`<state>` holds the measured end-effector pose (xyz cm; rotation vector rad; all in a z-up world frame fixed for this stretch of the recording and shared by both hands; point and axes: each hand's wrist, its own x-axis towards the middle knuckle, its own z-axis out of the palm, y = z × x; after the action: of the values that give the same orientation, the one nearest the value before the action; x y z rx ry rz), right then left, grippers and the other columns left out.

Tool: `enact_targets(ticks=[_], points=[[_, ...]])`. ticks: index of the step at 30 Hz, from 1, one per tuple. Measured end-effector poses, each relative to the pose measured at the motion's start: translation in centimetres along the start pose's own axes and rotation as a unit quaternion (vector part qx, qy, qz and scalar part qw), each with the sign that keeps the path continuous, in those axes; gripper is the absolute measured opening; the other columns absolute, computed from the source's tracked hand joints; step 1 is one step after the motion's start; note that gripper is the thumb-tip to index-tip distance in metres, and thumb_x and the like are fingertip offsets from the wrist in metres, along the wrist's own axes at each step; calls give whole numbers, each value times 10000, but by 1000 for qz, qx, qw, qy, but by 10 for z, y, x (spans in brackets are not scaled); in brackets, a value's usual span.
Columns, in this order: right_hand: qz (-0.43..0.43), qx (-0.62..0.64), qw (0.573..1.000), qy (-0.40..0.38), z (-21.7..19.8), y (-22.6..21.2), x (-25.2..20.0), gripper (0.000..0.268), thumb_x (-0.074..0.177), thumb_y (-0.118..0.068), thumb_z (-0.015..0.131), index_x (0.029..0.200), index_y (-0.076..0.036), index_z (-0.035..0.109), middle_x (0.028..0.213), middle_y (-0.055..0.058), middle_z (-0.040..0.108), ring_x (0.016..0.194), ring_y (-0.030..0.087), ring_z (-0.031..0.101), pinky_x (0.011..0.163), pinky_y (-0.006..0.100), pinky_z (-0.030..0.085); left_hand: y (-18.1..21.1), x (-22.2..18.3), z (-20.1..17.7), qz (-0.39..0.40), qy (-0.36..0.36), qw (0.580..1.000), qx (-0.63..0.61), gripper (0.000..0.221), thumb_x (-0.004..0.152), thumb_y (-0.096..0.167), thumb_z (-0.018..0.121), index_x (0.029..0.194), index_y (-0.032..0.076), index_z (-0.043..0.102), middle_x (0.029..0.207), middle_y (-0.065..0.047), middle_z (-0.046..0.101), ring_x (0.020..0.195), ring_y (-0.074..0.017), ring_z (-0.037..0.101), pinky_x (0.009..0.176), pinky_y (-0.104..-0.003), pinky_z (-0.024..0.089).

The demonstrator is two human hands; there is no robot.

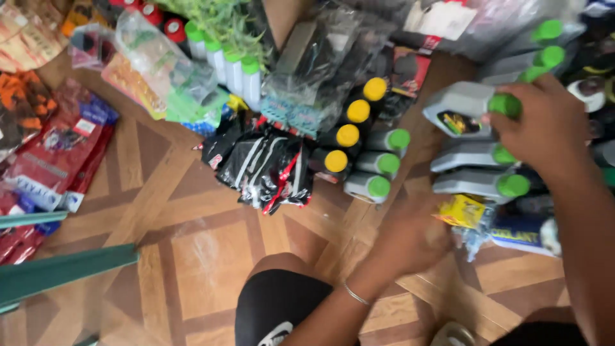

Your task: Cleaning and wiping down various motorcycle engine oil bottles with a cloth.

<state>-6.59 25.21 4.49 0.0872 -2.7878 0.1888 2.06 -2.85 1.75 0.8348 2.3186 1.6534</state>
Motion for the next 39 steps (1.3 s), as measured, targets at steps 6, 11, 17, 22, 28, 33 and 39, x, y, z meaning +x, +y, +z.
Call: enact_targets(ticks=[6,11,17,22,28,33,39], points=[[20,64,991,-115,-123,-69,-49,463,763,-374,862,1162,-156,771,1010,97,697,782,279,687,721,410,562,40,22,-15,20,93,993,71,1055,549,337,938,1446,24,481,1372,-303,521,1285,-476,476,1062,-520,385],[-63,284,936,-197,-140,-62,-70,392,687,-286,856,1032,-120,770,927,41,738,719,213,724,611,337,571,13,10,4,-18,-114,989,-92,921,575,372,942,1362,38,601,1269,-191,687,1191,-328,665,1036,-415,505],[150,497,855,2,-109,0,-122,127,880,-134,767,992,-81,742,985,69,734,739,160,641,659,305,487,19,-4,22,-118,-184,963,-160,771,630,378,914,1284,50,673,1164,-153,761,1094,-283,740,987,-383,566],[199,382,893,133,-37,19,-140,160,1198,-88,680,1061,-28,739,1056,94,711,928,148,693,902,315,586,25,5,29,-173,-167,967,89,628,647,375,883,1170,78,704,1090,-180,748,995,-357,728,883,-445,564],[152,184,940,-244,-1,-90,-123,175,923,-263,686,960,-110,764,990,96,757,946,317,704,812,428,553,4,6,33,-138,-134,960,204,545,652,353,858,1070,75,647,994,-174,720,881,-402,700,782,-525,532],[16,197,976,-94,3,-118,-141,474,868,-130,625,1301,56,569,1291,252,639,1204,429,586,1060,509,438,-18,-2,42,-131,-98,963,213,506,728,213,772,1160,53,561,975,-187,710,851,-431,682,770,-540,525],[-51,221,970,-89,-32,-133,-137,594,859,-53,579,1445,27,540,1498,277,520,1405,393,454,1158,525,327,-26,5,41,-111,-44,992,28,670,841,145,767,1421,69,440,1148,-253,706,1045,-445,684,822,-491,557]])
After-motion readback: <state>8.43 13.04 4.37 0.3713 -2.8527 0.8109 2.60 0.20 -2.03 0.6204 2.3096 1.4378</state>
